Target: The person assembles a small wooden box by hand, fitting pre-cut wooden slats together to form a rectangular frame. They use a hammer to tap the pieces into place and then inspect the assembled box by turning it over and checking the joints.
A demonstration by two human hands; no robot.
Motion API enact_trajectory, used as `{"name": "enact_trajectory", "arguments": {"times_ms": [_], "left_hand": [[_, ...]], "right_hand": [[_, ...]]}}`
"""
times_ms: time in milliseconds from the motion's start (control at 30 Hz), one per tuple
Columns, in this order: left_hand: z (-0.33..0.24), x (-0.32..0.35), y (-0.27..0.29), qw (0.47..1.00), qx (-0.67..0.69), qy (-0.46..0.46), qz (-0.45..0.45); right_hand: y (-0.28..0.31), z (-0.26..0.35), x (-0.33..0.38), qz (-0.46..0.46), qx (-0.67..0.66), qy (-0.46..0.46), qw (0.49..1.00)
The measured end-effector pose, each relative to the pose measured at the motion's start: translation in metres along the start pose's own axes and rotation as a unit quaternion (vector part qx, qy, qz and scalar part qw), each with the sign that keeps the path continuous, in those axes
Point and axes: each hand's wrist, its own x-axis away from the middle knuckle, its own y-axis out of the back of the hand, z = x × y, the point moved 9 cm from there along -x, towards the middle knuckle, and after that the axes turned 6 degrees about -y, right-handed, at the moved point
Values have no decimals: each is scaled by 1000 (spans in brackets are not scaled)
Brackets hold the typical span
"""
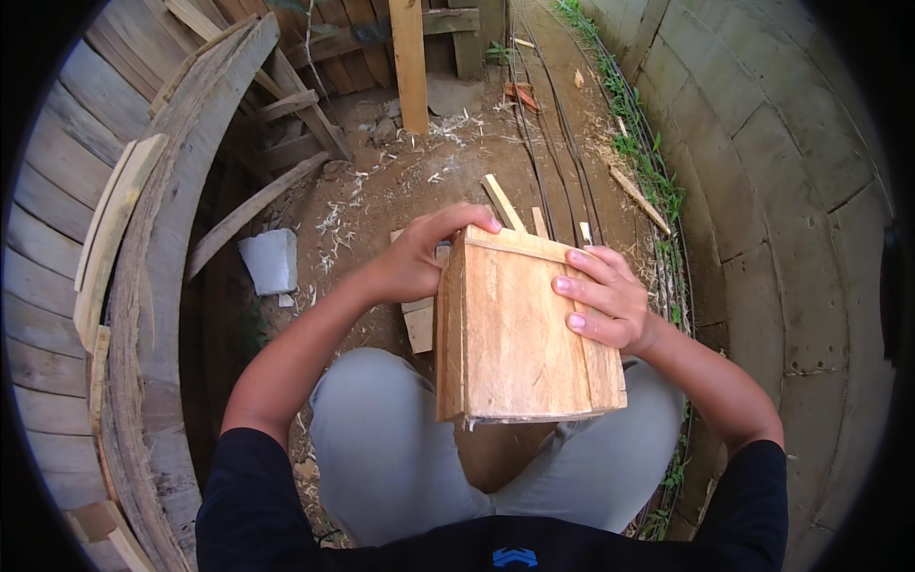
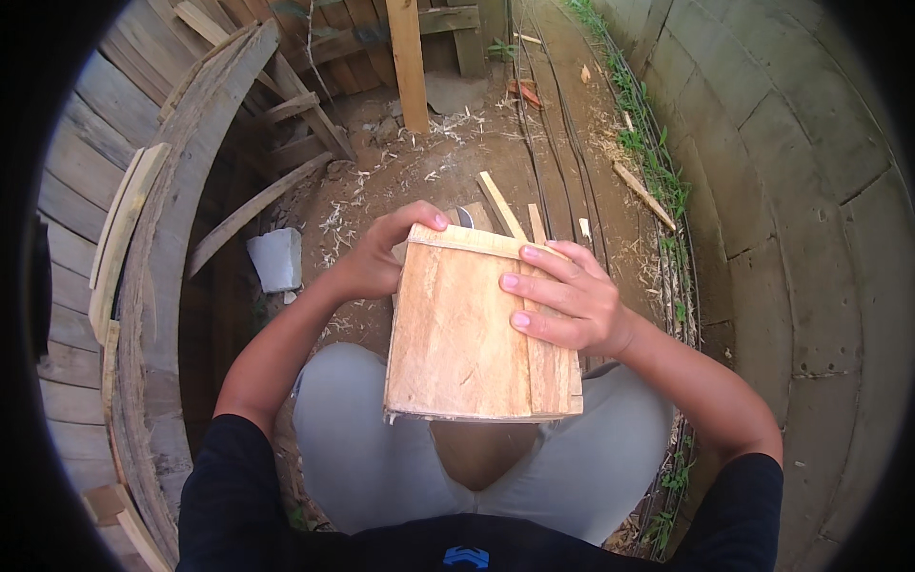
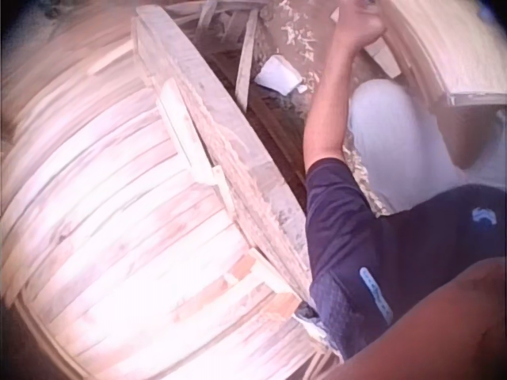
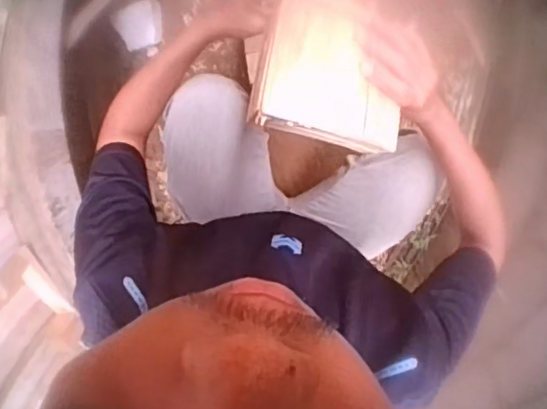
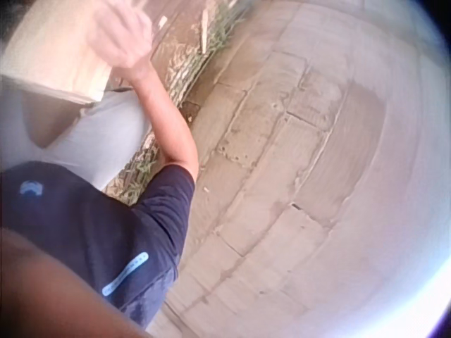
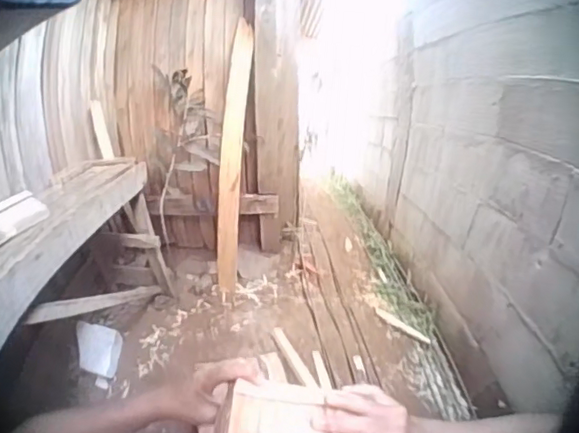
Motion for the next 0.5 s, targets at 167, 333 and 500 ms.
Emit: {"name": "enact_trajectory", "arguments": {"times_ms": [167,333,500], "left_hand": [[3,8,5,1000,-7,11,-12],[-9,29,15,997,-73,-22,-5],[-12,66,25,995,-70,51,-39]], "right_hand": [[-14,-2,3,13,10,7,1000],[-36,4,-3,9,0,31,999],[-53,17,-14,9,-28,50,998]]}}
